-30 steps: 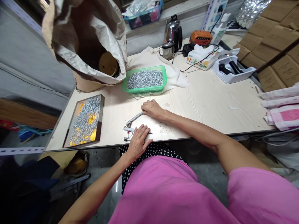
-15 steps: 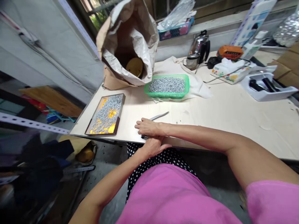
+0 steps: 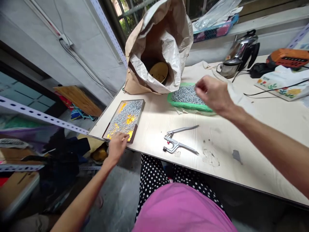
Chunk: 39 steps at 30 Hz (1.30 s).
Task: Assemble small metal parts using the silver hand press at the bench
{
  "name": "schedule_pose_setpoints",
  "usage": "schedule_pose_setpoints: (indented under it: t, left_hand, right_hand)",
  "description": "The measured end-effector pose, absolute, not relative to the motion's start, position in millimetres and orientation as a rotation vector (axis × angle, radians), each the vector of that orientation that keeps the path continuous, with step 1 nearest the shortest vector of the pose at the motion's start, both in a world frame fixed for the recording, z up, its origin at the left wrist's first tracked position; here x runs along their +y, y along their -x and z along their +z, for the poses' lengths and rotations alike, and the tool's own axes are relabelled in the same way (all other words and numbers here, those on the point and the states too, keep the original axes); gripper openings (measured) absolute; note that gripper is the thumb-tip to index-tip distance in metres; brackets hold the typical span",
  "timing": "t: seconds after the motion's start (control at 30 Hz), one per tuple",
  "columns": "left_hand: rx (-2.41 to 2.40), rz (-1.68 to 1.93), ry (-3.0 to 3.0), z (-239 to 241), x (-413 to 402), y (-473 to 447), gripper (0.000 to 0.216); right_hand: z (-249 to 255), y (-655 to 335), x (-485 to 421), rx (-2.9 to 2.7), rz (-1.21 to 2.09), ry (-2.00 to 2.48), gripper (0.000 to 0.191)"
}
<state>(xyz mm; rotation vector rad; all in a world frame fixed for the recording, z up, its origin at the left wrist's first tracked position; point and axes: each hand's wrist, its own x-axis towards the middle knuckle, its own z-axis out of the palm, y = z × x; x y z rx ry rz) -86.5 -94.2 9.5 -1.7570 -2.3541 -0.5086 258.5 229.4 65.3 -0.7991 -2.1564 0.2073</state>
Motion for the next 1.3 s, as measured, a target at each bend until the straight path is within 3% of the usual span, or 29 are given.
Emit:
schedule_pose_setpoints:
  t: [0.17, 0.37, 0.53, 0.63, 0.77, 0.87, 1.03, 1.3]
  left_hand:
    - [-2.619, -0.175, 1.881, 13, -76, 138, 0.015]
    - [-2.680, -0.120, 2.005, 0, -52, 129, 0.020]
    - [-2.746, -0.190, 1.914, 9, -53, 140, 0.014]
    - [-2.793, -0.427, 1.780, 25, -58, 135, 0.016]
    - [-2.913, -1.199, 1.696, 36, -54, 84, 0.031]
    - [-3.034, -1.538, 1.795, 30, -42, 27, 0.041]
    - [-3.070, -1.634, 1.812, 4, -24, -31, 0.035]
    - [-3.117, -1.574, 1.736, -12, -25, -40, 0.033]
  right_hand:
    - [40, -276, 278, -2.298, 0.136, 0.921, 0.060]
    - [5, -265, 193, -2.534, 0.360, 0.826, 0.054]
    - [-20, -274, 116, -2.639, 0.551, 0.729, 0.036]
    - [-28, -281, 90, -2.667, 0.630, 0.744, 0.034]
    - [-18, -279, 72, -2.815, 0.547, 0.829, 0.026]
    - [-13, -270, 70, -2.914, 0.459, 0.963, 0.018]
    - [-27, -264, 70, -2.937, 0.322, 1.024, 0.017]
    - [-30, -272, 60, -2.823, 0.149, 0.723, 0.029]
